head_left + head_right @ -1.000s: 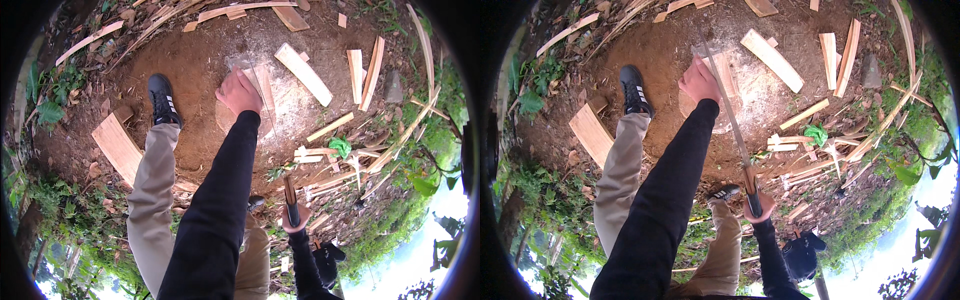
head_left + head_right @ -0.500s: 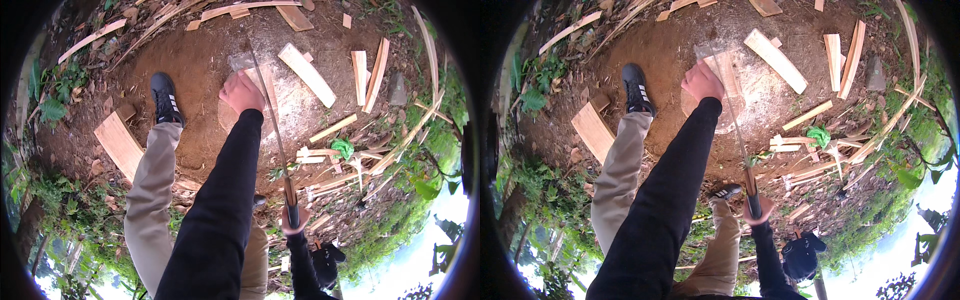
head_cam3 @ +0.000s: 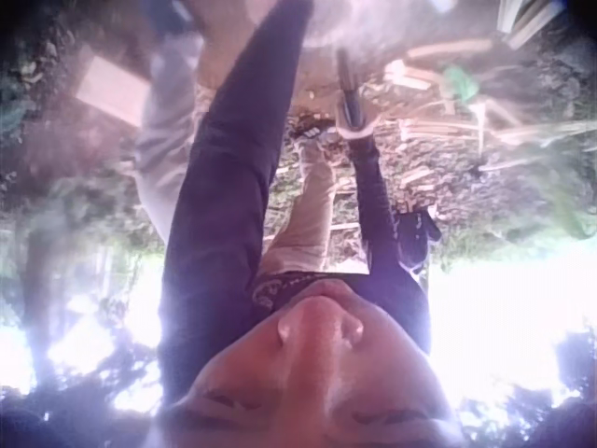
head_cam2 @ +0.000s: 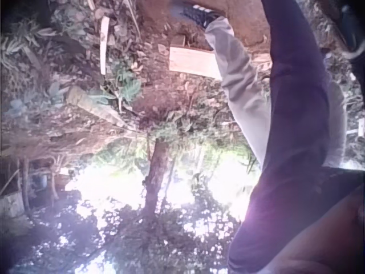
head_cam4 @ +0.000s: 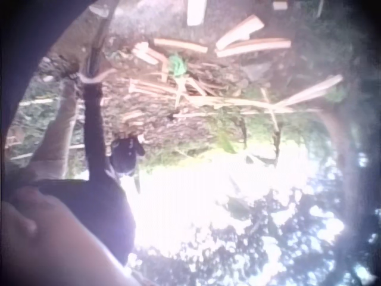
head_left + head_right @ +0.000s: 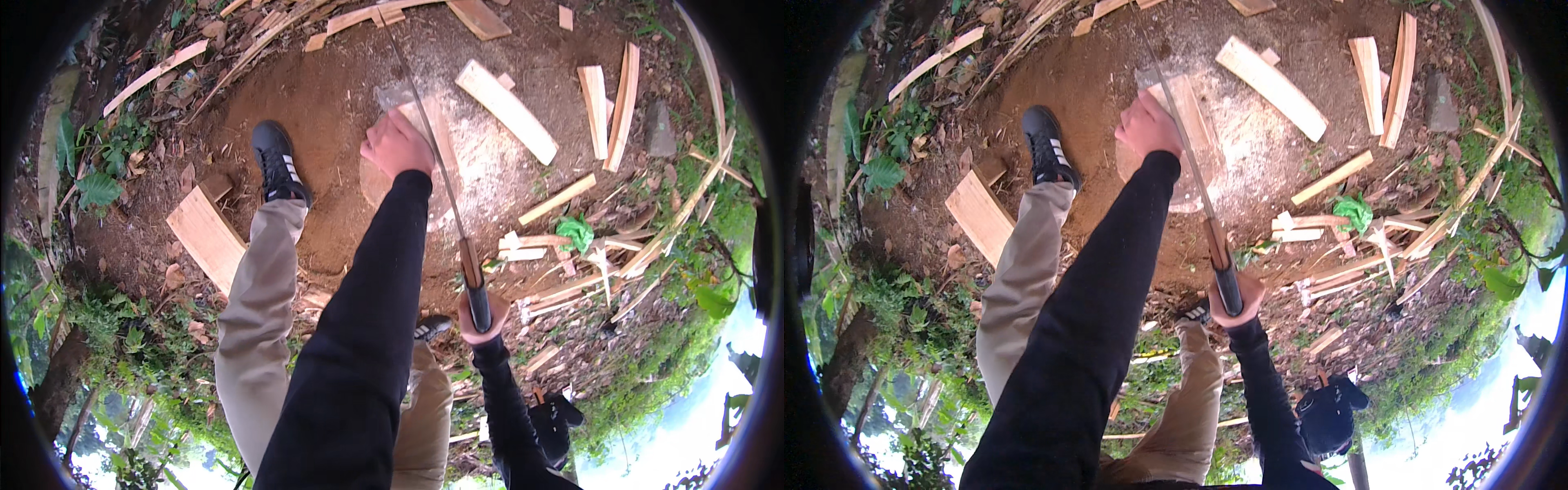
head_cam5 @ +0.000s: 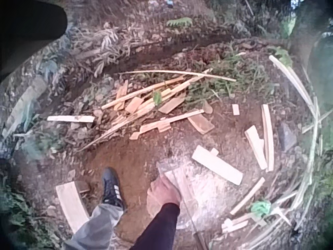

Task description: The person uses a machete to repeatedly strike and split a small piece of wood placed on a flat rock. The person holds the wood steady with one hand while swinging the machete with the other to produce thin wood shavings and smaller pieces.

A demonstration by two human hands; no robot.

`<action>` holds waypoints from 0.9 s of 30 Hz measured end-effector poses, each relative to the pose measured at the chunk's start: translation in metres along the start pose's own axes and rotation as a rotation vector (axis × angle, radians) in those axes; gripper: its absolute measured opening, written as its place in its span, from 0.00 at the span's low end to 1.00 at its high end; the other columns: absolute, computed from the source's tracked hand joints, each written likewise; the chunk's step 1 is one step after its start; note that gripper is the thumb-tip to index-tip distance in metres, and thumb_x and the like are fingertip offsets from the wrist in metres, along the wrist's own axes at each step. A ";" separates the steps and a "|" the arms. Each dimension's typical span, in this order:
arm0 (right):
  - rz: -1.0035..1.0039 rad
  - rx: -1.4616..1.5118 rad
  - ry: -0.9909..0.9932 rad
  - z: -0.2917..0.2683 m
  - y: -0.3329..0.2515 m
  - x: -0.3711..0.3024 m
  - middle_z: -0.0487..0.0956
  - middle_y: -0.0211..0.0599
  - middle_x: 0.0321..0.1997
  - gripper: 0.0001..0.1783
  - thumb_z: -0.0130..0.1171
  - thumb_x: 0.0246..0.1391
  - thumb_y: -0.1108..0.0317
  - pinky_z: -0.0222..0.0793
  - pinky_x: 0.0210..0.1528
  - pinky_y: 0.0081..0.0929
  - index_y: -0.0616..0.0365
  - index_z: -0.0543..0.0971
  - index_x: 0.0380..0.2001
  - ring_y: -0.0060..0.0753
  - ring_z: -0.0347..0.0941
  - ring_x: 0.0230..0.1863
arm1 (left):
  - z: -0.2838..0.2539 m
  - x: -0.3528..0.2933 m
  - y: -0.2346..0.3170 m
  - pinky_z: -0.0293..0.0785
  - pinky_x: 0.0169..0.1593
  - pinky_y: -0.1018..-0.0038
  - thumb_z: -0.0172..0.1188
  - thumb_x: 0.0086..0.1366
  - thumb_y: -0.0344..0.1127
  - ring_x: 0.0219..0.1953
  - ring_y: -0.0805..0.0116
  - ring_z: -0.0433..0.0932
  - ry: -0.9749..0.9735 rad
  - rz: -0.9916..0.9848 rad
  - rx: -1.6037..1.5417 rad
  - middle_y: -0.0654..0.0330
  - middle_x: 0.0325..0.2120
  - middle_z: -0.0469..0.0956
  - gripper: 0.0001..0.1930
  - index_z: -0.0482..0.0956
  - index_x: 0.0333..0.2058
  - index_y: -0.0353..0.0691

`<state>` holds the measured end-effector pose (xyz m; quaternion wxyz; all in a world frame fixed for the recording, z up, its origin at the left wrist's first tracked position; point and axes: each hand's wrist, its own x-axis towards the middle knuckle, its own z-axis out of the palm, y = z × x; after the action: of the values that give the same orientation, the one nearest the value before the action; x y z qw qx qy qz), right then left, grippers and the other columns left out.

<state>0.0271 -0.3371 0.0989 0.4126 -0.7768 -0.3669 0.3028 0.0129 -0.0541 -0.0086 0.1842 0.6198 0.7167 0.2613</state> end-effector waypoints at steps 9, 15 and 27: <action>-0.069 -0.129 0.052 -0.024 0.006 -0.037 0.64 0.34 0.08 0.14 0.61 0.40 0.74 0.55 0.14 0.30 0.55 0.66 0.11 0.36 0.62 0.09 | -0.006 0.002 0.007 0.55 0.57 0.57 0.32 0.73 0.43 0.46 0.57 0.73 -0.059 -0.048 0.002 0.55 0.39 0.81 0.25 0.81 0.35 0.37; 0.016 -0.097 0.036 -0.018 0.006 -0.039 0.69 0.36 0.11 0.08 0.61 0.38 0.74 0.60 0.14 0.28 0.59 0.72 0.14 0.33 0.67 0.10 | -0.006 0.001 0.000 0.54 0.57 0.57 0.32 0.73 0.44 0.46 0.57 0.73 -0.057 -0.061 0.009 0.55 0.39 0.81 0.26 0.80 0.36 0.36; 0.040 -0.106 0.005 -0.024 -0.004 -0.059 0.71 0.38 0.12 0.06 0.60 0.36 0.74 0.61 0.15 0.30 0.58 0.73 0.14 0.41 0.68 0.12 | -0.005 0.001 0.001 0.55 0.54 0.56 0.33 0.73 0.43 0.44 0.56 0.73 -0.060 -0.006 -0.017 0.54 0.35 0.81 0.25 0.80 0.32 0.37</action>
<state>0.0118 -0.3936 0.1239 0.3654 -0.8056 -0.3658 0.2893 0.0110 -0.0539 -0.0039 0.2115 0.6237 0.7104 0.2481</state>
